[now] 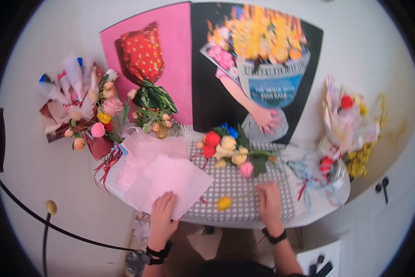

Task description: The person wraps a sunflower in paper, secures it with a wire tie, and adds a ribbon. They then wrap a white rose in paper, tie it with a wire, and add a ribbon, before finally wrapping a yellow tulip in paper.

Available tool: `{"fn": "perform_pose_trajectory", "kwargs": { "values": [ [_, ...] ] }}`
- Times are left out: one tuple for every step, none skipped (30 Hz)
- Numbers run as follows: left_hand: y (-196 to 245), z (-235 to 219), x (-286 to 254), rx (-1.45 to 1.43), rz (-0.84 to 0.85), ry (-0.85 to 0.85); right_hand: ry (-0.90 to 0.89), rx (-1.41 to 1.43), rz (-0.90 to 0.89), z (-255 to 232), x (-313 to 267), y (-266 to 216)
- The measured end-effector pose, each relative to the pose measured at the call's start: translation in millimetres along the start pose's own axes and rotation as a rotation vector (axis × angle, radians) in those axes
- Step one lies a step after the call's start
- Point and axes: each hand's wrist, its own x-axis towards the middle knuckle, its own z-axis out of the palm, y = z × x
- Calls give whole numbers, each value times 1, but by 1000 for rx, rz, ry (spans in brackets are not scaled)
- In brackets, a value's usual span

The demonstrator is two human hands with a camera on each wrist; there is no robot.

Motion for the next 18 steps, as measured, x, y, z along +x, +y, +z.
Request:
{"fn": "perform_pose_trajectory", "kwargs": {
  "values": [
    [-3,1,-1,-14,-22,49,-2,-1,1,0,0,-1],
    [-5,-2,-2,-15,-1,18,-13,-10,2,1,-1,1],
    [-5,-5,-3,-16,18,-16,-27,-18,4,1,-3,3],
    [-1,-12,-1,-60,2,-11,-20,-25,1,3,-3,2],
    [-1,-14,-1,-74,-24,40,-14,-32,-4,3,-3,1],
    [-4,-15,-3,-72,-10,20,-22,-23,-8,4,-2,0],
    [-4,-17,-5,-68,4,-3,-30,-11,-10,4,-3,0],
    [-2,-23,-5,-84,-4,0,-38,-13,-5,4,-6,4],
    [-4,-24,-7,-88,1,13,-45,-14,3,6,-7,8],
    [-5,-24,-9,-116,-20,22,-28,-22,-36,8,-7,12],
    [-6,-25,-11,-145,-35,24,-73,-82,-107,0,-6,-1],
    [-8,-26,-12,-158,-43,30,-93,-26,-6,1,-12,3],
    [-7,-26,-13,-161,-49,49,-112,31,98,3,-18,7],
    [-6,-26,-14,-196,-77,71,-113,31,77,3,-17,4],
    [-6,-26,-17,-230,-107,93,-109,43,141,1,-16,-2],
    [-5,-25,-20,-221,-112,113,-102,60,203,0,-16,-8],
    [-4,-25,-22,-253,-71,123,-97,79,181,-2,-13,-10],
    [-6,-29,-20,-274,-21,129,-113,61,140,-4,-12,-10]
  ]
}}
